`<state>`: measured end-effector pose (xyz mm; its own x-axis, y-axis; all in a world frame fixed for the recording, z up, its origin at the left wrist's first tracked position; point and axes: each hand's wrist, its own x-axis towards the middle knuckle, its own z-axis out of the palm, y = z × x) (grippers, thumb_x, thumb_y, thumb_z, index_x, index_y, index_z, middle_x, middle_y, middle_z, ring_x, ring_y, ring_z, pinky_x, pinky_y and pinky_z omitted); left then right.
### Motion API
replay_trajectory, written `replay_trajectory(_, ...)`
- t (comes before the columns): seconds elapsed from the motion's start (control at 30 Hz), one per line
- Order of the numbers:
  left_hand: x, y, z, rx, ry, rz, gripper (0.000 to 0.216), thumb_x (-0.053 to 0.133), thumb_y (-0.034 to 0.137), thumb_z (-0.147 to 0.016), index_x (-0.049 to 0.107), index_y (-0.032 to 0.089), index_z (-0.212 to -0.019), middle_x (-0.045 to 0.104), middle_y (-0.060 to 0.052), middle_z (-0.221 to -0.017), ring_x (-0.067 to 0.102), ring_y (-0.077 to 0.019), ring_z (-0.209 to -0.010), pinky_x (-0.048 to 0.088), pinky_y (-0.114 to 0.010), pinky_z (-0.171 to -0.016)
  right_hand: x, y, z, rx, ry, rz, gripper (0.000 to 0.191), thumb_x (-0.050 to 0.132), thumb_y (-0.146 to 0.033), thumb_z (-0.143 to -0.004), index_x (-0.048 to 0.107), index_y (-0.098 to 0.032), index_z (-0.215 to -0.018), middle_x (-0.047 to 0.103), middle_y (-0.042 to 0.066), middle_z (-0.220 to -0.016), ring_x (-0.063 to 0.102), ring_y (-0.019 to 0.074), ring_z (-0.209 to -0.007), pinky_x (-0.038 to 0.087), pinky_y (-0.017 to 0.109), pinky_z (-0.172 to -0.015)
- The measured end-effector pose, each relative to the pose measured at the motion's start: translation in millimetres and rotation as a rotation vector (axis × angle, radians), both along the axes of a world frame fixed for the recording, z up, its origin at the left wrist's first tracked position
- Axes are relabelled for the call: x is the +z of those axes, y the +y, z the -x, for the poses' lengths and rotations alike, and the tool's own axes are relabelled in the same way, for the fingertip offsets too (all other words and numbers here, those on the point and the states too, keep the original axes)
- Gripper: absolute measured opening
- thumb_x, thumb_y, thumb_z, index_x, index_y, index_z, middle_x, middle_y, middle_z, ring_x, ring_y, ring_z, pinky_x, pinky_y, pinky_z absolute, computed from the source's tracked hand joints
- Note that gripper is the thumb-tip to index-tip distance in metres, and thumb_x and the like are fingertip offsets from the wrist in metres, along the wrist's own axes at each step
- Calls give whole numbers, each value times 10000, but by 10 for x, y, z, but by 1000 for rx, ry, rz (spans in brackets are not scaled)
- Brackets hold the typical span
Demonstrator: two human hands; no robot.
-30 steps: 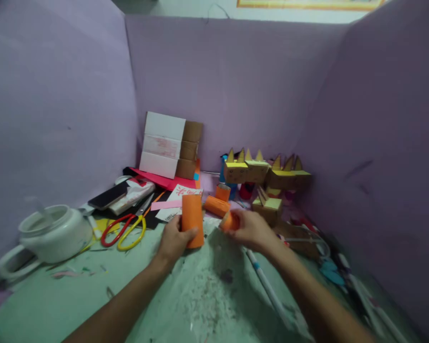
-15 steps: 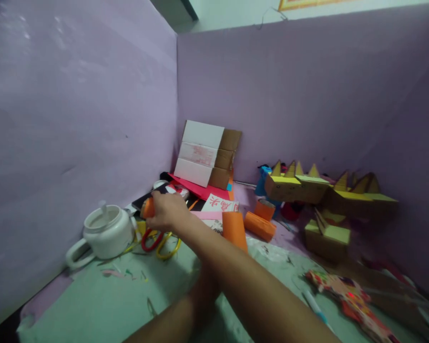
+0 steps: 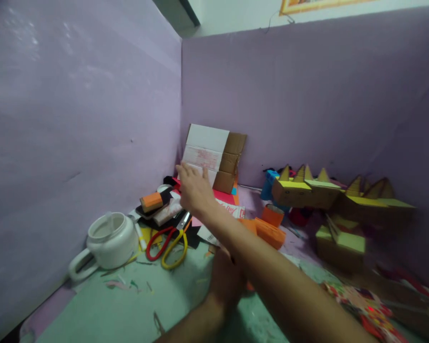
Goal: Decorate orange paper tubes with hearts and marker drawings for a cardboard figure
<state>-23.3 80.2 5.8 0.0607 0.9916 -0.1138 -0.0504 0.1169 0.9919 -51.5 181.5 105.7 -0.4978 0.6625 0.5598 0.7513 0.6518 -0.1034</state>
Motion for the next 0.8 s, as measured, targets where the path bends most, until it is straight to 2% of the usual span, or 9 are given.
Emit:
replay_trajectory(0.1, -10, -27, -24, 34, 65, -8, 372, 731, 171, -629, 612, 117, -977, 703, -113, -925, 645, -274, -856, 501, -357, -734, 54, -292, -659, -72, 272, -52, 513, 552, -117, -786, 498, -134, -1297, 552, 179, -1354, 479, 329, -1271, 306, 567, -1072)
replay_trajectory(0.17, -11, -50, -39, 17, 75, -47, 378, 714, 183, -616, 601, 135, -973, 708, -101, -920, 642, -256, -828, 495, -325, -700, -14, -506, -1110, -153, 511, 27, 502, 597, -267, -790, 508, -144, -1269, 568, 195, -1315, 522, 336, -1220, 377, 545, -1024)
replay_trajectory(0.3, 12, -188, -80, -120, 54, -216, 463, 709, 210, -605, 588, 150, -1049, 705, -73, -954, 635, -220, -816, 485, -273, -687, -351, -967, -1748, -227, 1001, 523, 705, 694, -544, -673, 492, -169, -1233, 578, 199, -1275, 551, 345, -1187, 438, 507, -978)
replay_trajectory(0.37, 31, -297, -103, -210, 107, -317, 445, 685, 230, -626, 592, 146, -1053, 697, -75, -923, 622, -215, -774, 475, -272, -654, -548, -1184, -1872, -183, 1116, 722, 697, 721, -588, -634, 534, -185, -1172, 637, 171, -1193, 596, 348, -1115, 475, 494, -926)
replay_trajectory(0.43, 48, -396, -128, -246, 241, -389, 415, 651, 215, -640, 596, 149, -1046, 685, -69, -865, 602, -211, -725, 458, -279, -625, -715, -1343, -1897, -125, 1135, 805, 645, 740, -593, -618, 587, -163, -1075, 694, 147, -1048, 648, 339, -985, 512, 477, -854)
replay_trajectory(0.57, 59, -444, -200, -191, 387, -320, 373, 660, 227, -647, 610, 171, -1013, 679, -60, -813, 599, -222, -722, 454, -294, -635, -776, -1387, -1843, -169, 1128, 715, 714, 756, -584, -591, 572, -148, -1125, 690, 140, -1028, 656, 328, -935, 525, 460, -822)
replay_trajectory(0.67, 39, -334, -250, -185, 218, -81, 321, 675, 253, -648, 630, 163, -953, 679, -51, -772, 609, -222, -735, 477, -287, -631, -469, -1169, -1694, -235, 1031, 371, 803, 735, -553, -624, 473, -176, -1283, 573, 171, -1271, 572, 335, -1129, 462, 488, -937)
replay_trajectory(0.73, 9, -235, -246, -169, 152, 6, 314, 659, 234, -642, 636, 144, -941, 677, -50, -776, 616, -221, -744, 492, -294, -639, -176, -924, -1425, -201, 854, 119, 625, 707, -441, -708, 529, -154, -1234, 573, 171, -1270, 550, 309, -1150, 423, 477, -983)
replay_trajectory(0.8, -30, -147, -206, -173, 110, 43, 365, 668, 207, -610, 640, 136, -967, 680, -57, -832, 627, -232, -795, 505, -316, -688, 64, -638, -977, -20, 574, 87, 268, 624, -257, -804, 644, -151, -1049, 678, 127, -1087, 608, 249, -1031, 452, 413, -940)
